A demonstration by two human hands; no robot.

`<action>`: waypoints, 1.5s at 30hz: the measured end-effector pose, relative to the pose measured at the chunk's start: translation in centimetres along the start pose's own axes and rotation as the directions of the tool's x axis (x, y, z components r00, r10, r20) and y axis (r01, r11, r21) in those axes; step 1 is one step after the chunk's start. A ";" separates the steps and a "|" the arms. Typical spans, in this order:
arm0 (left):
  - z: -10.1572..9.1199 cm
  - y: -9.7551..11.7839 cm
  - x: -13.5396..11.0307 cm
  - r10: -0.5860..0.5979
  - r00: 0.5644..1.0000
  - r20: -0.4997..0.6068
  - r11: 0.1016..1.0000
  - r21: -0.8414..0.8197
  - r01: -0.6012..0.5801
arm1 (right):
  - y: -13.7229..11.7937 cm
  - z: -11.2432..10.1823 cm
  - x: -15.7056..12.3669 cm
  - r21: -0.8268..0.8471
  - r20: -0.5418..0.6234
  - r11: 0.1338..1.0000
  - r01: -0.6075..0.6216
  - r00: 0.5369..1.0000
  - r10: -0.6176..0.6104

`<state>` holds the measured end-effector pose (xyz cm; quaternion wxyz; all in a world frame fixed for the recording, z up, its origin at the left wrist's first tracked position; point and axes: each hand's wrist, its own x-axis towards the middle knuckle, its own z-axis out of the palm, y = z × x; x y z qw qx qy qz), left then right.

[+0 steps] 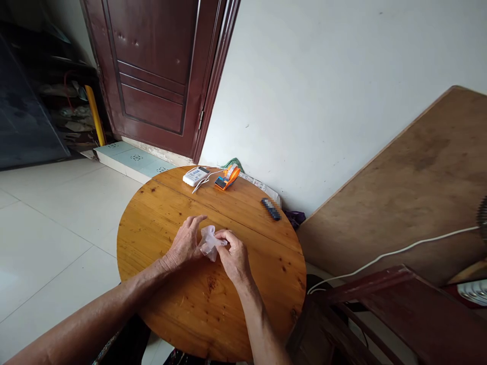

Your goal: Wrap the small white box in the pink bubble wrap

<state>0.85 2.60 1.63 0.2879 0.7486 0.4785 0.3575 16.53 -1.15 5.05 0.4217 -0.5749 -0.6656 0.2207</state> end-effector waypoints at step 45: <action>0.1 -1.7 0.7 -0.026 0.930 0.368 0.611 -0.730 0.306 | 1.1 1.7 0.6 0.256 0.052 0.908 -0.330 0.943 0.328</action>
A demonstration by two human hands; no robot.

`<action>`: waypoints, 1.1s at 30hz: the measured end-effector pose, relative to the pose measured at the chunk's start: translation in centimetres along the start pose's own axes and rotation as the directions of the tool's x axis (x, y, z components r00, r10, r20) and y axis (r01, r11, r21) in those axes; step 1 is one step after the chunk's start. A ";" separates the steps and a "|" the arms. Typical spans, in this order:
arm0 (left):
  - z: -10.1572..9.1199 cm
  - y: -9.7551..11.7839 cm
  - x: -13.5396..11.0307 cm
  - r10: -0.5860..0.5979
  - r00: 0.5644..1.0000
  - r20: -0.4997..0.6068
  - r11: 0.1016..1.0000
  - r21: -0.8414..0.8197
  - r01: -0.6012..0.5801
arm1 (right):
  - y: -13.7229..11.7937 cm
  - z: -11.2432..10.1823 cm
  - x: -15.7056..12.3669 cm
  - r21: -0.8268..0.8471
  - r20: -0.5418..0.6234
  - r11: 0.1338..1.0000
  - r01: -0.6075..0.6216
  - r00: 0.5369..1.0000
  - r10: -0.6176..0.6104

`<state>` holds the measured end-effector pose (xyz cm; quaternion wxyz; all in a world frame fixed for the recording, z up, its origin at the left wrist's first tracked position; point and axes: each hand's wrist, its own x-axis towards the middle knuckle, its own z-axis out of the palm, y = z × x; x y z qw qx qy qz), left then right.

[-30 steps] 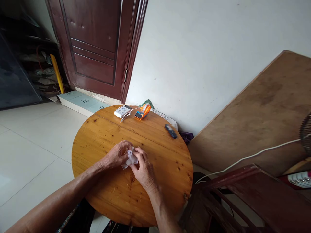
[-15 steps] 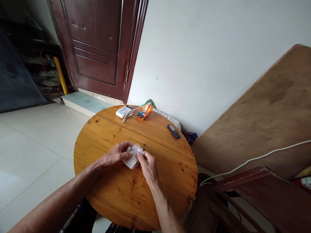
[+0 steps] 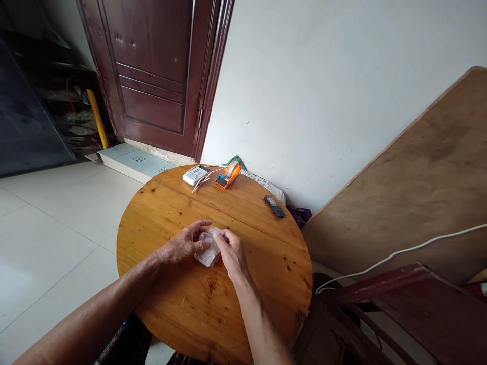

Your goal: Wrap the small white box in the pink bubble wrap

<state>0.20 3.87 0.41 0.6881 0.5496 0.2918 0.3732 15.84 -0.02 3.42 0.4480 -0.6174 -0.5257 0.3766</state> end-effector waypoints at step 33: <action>0.0 0.7 0.2 -0.035 0.939 -0.341 0.996 0.060 0.059 | 1.1 -0.9 -1.6 0.027 0.199 0.983 0.180 0.963 -0.182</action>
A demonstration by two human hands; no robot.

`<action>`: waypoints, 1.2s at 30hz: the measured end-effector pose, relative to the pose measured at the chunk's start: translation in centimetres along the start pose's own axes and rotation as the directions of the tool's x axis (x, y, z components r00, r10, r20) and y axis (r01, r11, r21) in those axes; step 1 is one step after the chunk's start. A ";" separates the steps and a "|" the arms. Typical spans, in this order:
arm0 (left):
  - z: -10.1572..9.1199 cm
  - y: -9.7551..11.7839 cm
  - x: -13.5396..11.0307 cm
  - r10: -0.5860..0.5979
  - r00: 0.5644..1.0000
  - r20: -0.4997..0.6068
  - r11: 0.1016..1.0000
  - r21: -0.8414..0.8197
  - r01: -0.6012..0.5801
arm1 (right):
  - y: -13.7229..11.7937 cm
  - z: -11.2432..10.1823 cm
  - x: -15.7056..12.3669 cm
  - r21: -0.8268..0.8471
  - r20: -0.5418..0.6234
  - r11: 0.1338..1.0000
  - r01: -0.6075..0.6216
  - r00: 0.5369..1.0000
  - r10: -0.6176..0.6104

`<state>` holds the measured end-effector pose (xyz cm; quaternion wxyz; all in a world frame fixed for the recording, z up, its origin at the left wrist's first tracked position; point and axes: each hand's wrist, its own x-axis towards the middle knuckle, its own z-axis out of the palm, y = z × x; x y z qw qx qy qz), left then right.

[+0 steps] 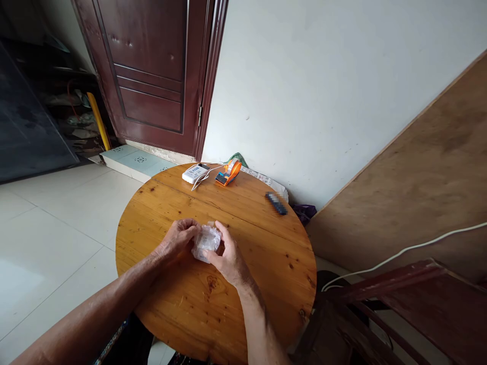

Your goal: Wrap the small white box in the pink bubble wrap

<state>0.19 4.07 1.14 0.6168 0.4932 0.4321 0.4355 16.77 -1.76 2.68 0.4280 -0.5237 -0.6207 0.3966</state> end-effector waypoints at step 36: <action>-0.9 1.8 -1.0 0.022 0.943 0.332 1.000 -0.018 -0.017 | 0.0 0.4 0.4 0.323 0.003 0.938 -0.127 0.991 0.133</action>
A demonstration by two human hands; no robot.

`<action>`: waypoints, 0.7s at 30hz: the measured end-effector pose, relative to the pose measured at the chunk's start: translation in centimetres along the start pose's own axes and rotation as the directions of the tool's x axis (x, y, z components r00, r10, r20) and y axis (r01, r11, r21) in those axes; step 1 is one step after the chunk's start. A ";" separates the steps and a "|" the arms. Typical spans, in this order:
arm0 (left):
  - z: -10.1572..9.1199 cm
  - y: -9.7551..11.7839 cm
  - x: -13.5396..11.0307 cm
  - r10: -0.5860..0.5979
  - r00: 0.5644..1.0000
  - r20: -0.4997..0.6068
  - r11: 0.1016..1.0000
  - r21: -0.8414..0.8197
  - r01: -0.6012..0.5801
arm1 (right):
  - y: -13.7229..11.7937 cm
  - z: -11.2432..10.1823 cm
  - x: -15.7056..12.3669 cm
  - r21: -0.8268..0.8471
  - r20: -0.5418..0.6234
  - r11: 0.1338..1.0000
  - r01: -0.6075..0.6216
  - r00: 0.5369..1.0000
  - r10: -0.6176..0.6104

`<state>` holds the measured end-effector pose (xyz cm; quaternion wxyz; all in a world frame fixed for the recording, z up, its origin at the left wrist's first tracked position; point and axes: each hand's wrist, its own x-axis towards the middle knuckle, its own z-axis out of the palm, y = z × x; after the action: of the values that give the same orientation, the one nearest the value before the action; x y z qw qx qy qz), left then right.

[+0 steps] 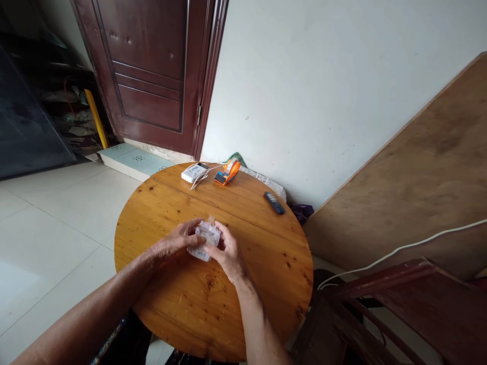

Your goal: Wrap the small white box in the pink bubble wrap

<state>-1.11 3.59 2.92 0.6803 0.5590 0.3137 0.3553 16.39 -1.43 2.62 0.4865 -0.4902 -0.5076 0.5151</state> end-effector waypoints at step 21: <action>-0.5 -1.3 0.5 0.012 0.989 0.149 0.996 -0.092 0.002 | -2.1 1.0 3.9 0.175 -0.322 0.985 0.017 0.946 0.041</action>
<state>-1.06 4.17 1.53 0.7261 0.5527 0.2439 0.3283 15.24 2.43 4.71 0.6014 -0.5268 -0.3704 0.4730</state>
